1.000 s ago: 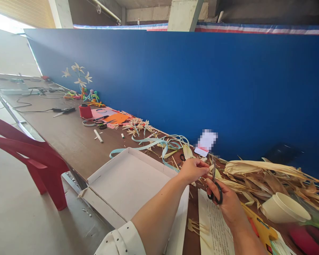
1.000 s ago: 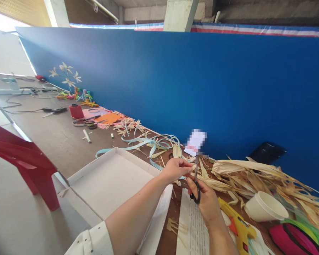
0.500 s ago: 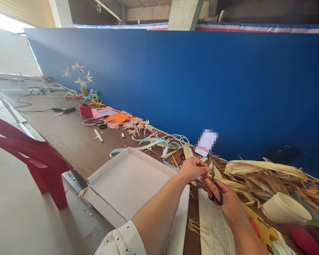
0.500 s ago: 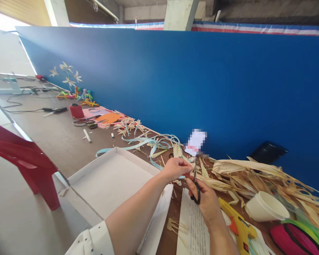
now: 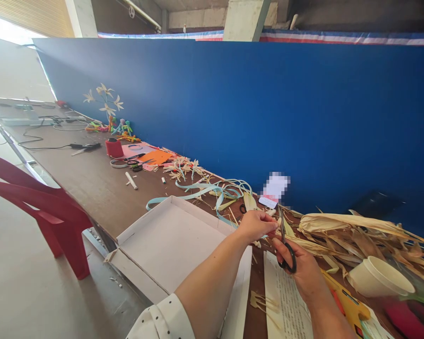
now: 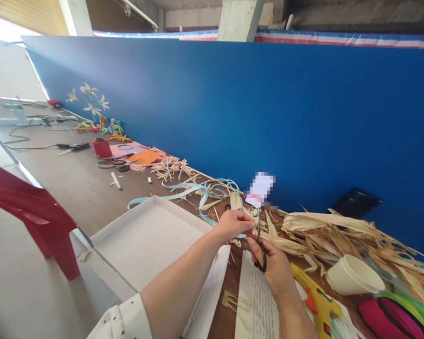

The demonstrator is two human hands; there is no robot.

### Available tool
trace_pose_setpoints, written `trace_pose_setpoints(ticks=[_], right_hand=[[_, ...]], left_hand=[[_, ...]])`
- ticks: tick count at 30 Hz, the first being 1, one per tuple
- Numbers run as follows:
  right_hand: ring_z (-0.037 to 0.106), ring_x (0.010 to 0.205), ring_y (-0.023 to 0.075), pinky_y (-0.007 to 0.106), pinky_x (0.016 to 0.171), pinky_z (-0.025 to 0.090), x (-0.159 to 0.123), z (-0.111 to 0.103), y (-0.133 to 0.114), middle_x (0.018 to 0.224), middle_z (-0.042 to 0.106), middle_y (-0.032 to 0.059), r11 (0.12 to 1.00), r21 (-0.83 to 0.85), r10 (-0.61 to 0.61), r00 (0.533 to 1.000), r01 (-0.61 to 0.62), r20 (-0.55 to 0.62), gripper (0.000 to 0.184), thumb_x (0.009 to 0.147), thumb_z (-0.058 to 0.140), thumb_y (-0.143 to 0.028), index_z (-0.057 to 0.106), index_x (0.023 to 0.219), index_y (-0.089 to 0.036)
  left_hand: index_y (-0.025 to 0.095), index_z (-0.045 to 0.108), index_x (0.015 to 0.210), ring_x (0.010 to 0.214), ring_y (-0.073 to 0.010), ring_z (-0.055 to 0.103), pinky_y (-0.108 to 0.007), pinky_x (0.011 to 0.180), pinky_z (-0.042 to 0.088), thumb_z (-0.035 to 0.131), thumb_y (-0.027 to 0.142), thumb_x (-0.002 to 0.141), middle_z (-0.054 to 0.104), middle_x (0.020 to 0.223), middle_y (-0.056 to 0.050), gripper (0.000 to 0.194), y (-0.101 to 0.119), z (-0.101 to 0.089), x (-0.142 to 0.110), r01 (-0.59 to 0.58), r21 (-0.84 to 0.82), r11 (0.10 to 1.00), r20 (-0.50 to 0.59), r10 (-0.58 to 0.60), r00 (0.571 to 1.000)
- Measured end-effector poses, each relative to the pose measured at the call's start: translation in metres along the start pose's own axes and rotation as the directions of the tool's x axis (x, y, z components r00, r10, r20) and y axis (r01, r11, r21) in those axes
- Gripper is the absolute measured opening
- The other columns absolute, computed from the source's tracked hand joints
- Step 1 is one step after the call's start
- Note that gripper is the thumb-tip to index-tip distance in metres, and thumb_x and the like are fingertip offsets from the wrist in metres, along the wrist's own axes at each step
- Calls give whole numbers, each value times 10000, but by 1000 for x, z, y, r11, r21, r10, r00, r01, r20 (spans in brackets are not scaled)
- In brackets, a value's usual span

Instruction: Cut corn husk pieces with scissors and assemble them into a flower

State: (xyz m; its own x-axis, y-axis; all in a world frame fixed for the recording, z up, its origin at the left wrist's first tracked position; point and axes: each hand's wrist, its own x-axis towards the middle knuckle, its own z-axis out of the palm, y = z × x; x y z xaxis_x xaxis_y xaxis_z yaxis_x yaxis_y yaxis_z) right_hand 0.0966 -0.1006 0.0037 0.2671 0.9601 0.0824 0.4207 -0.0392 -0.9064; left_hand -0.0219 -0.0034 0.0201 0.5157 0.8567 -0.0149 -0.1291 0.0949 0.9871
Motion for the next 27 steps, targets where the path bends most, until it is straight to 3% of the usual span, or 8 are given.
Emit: trace_pose_setpoints(ticks=[6, 18, 27], right_hand=[[400, 557, 117, 241, 484, 285, -2, 1, -5, 593, 482, -28, 1000, -2, 26, 1000, -26, -10, 388, 784, 585, -532, 654, 973, -199], [396, 512, 113, 243, 453, 263, 0, 0, -2, 562, 456, -29, 1000, -22, 8, 1000, -8, 7, 404, 774, 591, -542, 677, 942, -185], [392, 504, 113, 238, 450, 266, 2, 0, 3, 542, 473, -31, 1000, 29, 8, 1000, -8, 4, 481, 760, 618, -516, 668, 1105, -185]], left_hand=[[127, 619, 725, 597, -99, 580, -245, 662, 490, 669, 237, 682, 614, 663, -12, 127, -1, 0, 1, -17, 46, 999, -42, 19, 999], [130, 635, 747, 613, -98, 568, -237, 661, 485, 650, 283, 674, 620, 671, -13, 170, -11, -1, 6, -61, 93, 994, -36, 64, 997], [130, 637, 759, 616, -105, 581, -256, 683, 494, 644, 276, 684, 623, 667, -18, 165, -10, -1, 5, -56, 73, 996, -27, 58, 998]])
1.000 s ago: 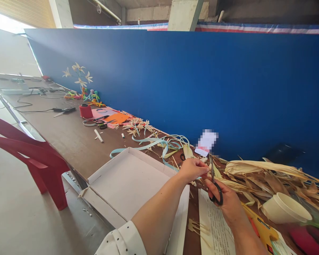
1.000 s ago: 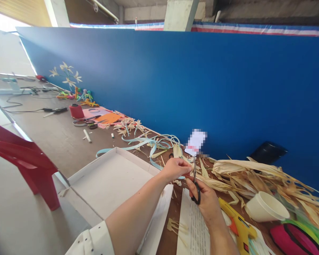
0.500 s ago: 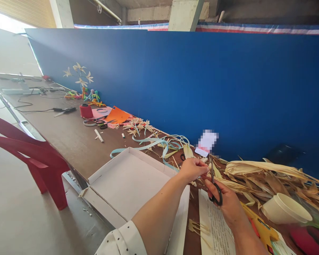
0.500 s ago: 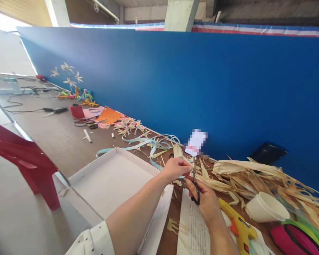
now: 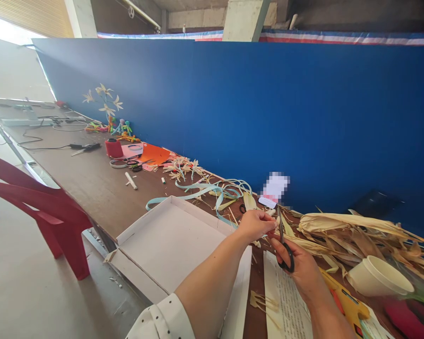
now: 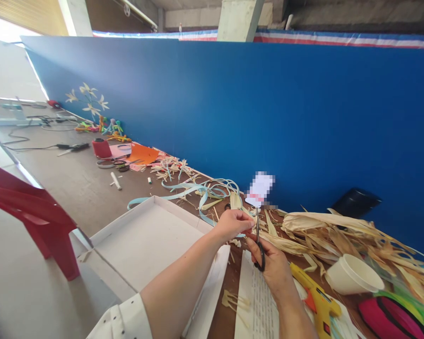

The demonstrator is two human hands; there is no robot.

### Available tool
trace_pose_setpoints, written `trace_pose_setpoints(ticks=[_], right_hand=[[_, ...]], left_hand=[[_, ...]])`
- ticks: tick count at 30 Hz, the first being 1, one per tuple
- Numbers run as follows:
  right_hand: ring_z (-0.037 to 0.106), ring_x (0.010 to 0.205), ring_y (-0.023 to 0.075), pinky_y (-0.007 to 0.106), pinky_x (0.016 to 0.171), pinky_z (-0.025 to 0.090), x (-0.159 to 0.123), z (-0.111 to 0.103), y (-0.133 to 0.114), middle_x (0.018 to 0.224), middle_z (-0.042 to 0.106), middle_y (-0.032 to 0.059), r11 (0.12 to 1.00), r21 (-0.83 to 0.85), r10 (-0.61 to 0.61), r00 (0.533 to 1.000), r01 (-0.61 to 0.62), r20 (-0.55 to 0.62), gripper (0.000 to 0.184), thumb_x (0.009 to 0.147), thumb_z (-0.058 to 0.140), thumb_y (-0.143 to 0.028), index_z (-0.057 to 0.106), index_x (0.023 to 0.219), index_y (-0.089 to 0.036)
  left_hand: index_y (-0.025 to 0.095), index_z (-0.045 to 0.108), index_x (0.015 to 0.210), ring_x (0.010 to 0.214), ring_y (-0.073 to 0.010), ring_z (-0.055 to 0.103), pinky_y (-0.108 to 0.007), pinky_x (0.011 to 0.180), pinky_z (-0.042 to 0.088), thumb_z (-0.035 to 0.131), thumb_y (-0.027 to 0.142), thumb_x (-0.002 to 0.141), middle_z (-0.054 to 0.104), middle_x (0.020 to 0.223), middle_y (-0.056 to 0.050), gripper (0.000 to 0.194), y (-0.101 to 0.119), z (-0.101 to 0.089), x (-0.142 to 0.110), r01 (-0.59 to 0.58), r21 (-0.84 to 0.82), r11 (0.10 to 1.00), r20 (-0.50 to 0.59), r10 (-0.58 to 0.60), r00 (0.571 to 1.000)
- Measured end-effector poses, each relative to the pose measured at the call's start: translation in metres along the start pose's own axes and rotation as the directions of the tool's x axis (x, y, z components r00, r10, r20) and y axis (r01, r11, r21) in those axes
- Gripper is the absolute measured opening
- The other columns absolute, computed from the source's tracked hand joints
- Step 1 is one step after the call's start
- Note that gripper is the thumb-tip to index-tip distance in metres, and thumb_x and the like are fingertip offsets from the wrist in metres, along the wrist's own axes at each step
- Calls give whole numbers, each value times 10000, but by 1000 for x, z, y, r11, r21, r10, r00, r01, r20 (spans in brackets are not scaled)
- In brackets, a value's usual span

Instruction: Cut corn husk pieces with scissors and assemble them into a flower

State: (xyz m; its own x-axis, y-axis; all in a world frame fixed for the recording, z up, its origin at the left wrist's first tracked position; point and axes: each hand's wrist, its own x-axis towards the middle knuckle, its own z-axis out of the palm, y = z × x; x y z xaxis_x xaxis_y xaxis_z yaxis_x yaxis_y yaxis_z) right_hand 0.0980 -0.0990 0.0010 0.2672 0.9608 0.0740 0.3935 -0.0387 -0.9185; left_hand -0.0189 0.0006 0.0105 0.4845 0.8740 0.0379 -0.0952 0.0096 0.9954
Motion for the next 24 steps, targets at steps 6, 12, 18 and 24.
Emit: trace_pose_setpoints(ticks=[6, 12, 18, 24], right_hand=[[409, 534, 125, 239, 461, 274, 1, -1, 1, 547, 477, -33, 1000, -23, 6, 1000, -6, -20, 480, 755, 616, -525, 670, 1095, -190], [392, 544, 115, 240, 477, 286, 0, -2, 3, 582, 497, -36, 998, -10, 55, 997, -56, -44, 477, 766, 599, -542, 657, 1104, -210], [390, 550, 118, 247, 479, 265, -4, 0, -8, 573, 474, -34, 999, 19, 43, 999, -43, 3, 471, 761, 614, -526, 668, 1093, -196], [381, 524, 122, 262, 493, 250, -4, 1, -12, 546, 457, -40, 999, 13, 29, 1000, -29, -8, 496, 746, 627, -532, 678, 1097, -186]], left_hand=[[128, 644, 756, 598, -94, 555, -235, 647, 472, 649, 262, 673, 619, 653, -15, 158, 4, -1, -2, 8, -19, 1000, -4, -8, 1000], [133, 648, 746, 575, -81, 514, -209, 597, 429, 646, 267, 663, 606, 631, 0, 157, 3, -1, 0, 2, 30, 1000, -43, -1, 999], [133, 659, 747, 586, -82, 524, -205, 605, 429, 647, 246, 662, 615, 650, 3, 142, 6, -1, -3, 11, 33, 999, -59, -9, 998], [133, 659, 744, 573, -80, 516, -202, 594, 424, 649, 262, 671, 608, 635, 5, 149, 7, -1, -4, 2, 19, 1000, -47, -1, 999]])
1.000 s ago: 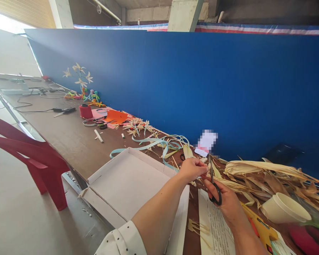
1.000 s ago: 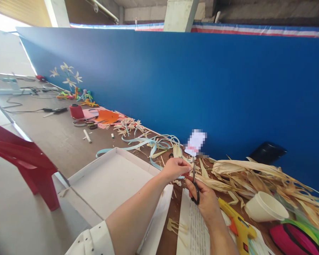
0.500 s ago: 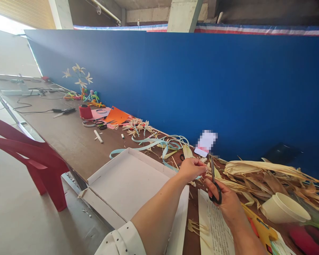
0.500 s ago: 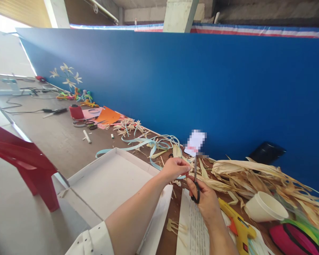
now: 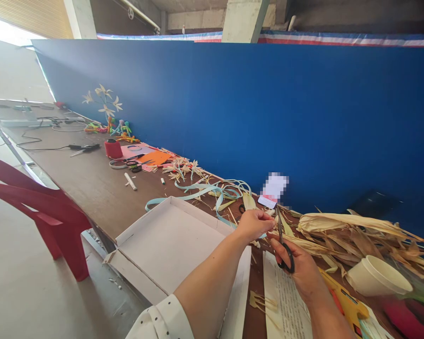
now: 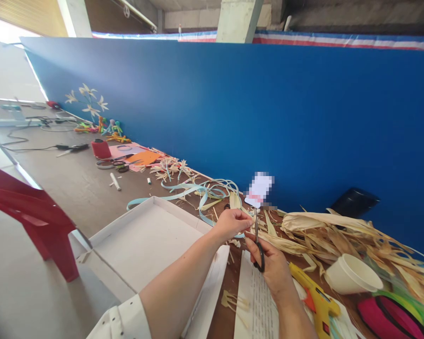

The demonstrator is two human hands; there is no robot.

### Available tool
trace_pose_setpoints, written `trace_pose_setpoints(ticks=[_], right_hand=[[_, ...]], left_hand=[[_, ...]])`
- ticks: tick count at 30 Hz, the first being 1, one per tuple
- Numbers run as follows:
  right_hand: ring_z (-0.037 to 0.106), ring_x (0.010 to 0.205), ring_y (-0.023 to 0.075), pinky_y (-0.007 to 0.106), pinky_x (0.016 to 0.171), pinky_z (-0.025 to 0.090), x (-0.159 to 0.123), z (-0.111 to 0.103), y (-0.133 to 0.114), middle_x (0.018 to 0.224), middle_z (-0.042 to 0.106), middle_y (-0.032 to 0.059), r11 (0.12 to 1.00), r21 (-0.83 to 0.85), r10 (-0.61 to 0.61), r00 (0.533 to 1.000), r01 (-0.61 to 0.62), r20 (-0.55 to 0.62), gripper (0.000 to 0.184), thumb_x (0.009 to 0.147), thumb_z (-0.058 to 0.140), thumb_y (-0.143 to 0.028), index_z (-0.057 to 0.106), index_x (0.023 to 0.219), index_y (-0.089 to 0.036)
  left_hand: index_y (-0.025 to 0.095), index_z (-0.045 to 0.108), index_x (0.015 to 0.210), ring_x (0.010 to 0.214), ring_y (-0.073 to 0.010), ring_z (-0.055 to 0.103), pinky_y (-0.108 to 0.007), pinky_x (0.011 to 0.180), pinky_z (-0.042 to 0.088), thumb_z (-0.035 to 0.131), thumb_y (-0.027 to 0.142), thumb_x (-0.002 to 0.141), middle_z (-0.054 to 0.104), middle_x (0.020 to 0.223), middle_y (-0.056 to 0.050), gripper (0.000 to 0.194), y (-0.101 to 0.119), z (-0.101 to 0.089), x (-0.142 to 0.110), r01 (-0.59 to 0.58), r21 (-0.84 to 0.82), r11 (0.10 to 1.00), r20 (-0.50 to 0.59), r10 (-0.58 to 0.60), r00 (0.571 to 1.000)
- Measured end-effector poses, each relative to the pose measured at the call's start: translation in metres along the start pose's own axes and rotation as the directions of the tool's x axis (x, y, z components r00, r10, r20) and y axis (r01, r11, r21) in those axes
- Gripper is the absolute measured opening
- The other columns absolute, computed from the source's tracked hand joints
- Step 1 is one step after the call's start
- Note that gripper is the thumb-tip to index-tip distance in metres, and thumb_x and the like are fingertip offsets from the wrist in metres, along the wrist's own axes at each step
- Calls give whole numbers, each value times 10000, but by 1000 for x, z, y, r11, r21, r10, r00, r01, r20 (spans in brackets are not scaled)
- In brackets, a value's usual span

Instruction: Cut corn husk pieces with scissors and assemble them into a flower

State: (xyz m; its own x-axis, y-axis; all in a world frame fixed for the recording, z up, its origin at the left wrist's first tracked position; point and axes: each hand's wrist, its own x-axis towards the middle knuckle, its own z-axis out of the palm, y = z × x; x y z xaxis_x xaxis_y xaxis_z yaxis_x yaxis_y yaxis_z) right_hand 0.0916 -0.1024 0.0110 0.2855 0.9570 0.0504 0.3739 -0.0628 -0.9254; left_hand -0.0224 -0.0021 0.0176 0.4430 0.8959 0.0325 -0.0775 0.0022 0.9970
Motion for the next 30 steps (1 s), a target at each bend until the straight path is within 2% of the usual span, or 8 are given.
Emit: trace_pose_setpoints(ticks=[9, 14, 24, 27, 30], right_hand=[[396, 516, 126, 262, 501, 258, 2, 0, 6, 527, 462, -35, 999, 30, -20, 1000, 21, -5, 529, 727, 642, -542, 688, 1098, -168], [399, 507, 120, 254, 476, 266, 3, -1, 5, 523, 465, -33, 999, -25, -23, 1000, 24, 12, 497, 748, 621, -530, 690, 1088, -173], [402, 486, 118, 241, 444, 282, 4, -1, 7, 503, 464, -38, 998, -55, -6, 1000, 5, -28, 497, 722, 634, -535, 694, 1068, -183], [415, 481, 119, 244, 438, 286, 7, -4, 9, 520, 512, -31, 997, -53, 48, 995, -53, -87, 515, 699, 646, -557, 696, 1056, -190], [420, 474, 114, 244, 428, 287, 8, -5, 12, 564, 550, -24, 995, 58, 87, 979, -77, -183, 541, 673, 664, -562, 688, 1069, -193]], left_hand=[[133, 661, 758, 579, -82, 513, -205, 596, 424, 653, 269, 666, 603, 635, 5, 164, 0, 0, 0, 5, 10, 1000, 6, -5, 1000], [132, 655, 754, 570, -78, 511, -196, 570, 404, 646, 271, 669, 609, 642, 1, 163, 0, -1, 0, -2, 9, 1000, 7, 2, 1000], [135, 649, 755, 566, -73, 504, -197, 584, 411, 652, 272, 669, 599, 628, 10, 162, -4, 1, 2, 5, -6, 1000, 10, -5, 1000], [131, 643, 725, 546, -66, 488, -191, 557, 395, 654, 242, 657, 585, 606, 12, 130, -1, 0, 1, 6, -32, 999, -4, -6, 1000], [124, 640, 722, 521, -57, 474, -188, 533, 385, 657, 215, 658, 583, 601, 8, 112, 3, -1, 0, 22, -95, 995, 0, -22, 1000]])
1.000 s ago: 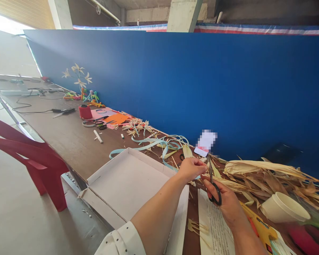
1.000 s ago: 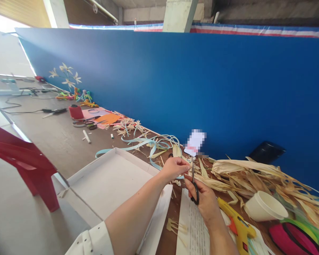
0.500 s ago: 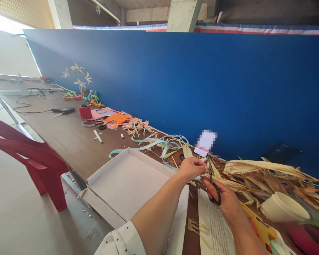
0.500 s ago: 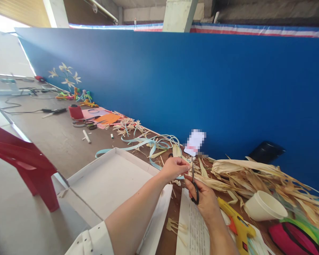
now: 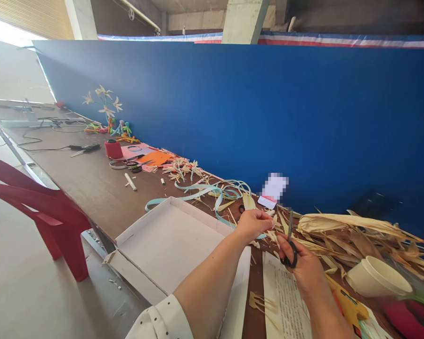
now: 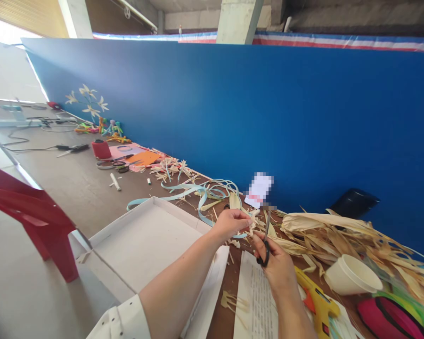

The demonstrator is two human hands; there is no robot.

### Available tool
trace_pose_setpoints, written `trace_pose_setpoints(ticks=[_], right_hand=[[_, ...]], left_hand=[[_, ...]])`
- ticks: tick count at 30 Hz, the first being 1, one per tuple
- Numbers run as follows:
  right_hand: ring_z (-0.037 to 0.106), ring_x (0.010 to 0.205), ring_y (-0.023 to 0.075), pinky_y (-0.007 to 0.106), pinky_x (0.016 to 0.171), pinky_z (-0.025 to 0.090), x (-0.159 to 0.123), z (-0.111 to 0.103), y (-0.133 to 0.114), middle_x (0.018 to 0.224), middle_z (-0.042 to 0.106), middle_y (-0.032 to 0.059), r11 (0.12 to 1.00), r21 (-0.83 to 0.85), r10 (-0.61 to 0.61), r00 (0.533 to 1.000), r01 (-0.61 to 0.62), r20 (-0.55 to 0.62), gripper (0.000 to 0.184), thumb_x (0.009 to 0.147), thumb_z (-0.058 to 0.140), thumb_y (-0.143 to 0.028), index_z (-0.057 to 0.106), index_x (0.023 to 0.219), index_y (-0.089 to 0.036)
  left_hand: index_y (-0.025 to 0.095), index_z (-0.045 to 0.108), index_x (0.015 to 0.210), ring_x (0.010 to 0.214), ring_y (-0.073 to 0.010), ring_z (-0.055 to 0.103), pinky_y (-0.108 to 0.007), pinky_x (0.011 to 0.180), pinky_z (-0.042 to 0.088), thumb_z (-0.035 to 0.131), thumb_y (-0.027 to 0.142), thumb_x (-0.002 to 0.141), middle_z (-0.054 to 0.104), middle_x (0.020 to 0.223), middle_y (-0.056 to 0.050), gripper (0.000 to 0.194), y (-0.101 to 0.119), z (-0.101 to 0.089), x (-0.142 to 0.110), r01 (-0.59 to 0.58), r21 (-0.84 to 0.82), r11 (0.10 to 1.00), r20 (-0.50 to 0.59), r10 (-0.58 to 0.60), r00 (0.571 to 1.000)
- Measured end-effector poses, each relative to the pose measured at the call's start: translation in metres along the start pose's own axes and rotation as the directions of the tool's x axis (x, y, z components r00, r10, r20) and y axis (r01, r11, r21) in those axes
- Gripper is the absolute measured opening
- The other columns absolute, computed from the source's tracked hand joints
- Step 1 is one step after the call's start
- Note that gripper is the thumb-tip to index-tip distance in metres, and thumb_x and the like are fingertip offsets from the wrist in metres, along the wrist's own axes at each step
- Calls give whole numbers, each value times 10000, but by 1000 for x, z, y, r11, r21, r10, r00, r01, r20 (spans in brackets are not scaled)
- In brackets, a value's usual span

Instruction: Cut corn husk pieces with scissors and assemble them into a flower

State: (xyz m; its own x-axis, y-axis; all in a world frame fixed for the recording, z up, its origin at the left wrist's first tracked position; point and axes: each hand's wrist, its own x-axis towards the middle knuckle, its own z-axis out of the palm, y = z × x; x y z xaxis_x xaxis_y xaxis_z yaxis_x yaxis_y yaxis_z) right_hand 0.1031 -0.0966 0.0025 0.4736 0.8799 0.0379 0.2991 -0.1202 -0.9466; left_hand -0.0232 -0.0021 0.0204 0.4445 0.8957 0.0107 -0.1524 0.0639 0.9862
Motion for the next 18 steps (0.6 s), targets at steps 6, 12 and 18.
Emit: trace_pose_setpoints(ticks=[6, 12, 18], right_hand=[[490, 549, 121, 232, 470, 358, 2, -2, 5, 740, 637, 1, 985, 131, -86, 982, 109, -165, 680, 618, 723, -512, 601, 1217, -216], [423, 515, 71, 205, 465, 344, 1, -1, 2, 876, 656, 4, 938, 323, -68, 981, 124, -180, 637, 638, 749, -396, 579, 1238, -261], [377, 432, 68, 209, 416, 299, -2, 1, -8, 632, 602, -31, 937, 343, -13, 985, 72, -172, 647, 579, 776, -378, 619, 1180, -197]], left_hand=[[111, 639, 758, 577, -61, 541, -217, 634, 464, 672, 149, 662, 609, 665, -8, 108, -1, 2, 0, 59, -114, 992, 66, -51, 997], [104, 639, 803, 593, -73, 569, -269, 701, 497, 695, 131, 652, 610, 693, -10, 164, -6, 8, -3, 94, -104, 990, 240, -67, 969], [108, 619, 884, 615, -97, 598, -243, 639, 483, 749, 190, 608, 625, 696, -23, 315, -20, 13, 1, 59, -64, 996, 334, -35, 942]])
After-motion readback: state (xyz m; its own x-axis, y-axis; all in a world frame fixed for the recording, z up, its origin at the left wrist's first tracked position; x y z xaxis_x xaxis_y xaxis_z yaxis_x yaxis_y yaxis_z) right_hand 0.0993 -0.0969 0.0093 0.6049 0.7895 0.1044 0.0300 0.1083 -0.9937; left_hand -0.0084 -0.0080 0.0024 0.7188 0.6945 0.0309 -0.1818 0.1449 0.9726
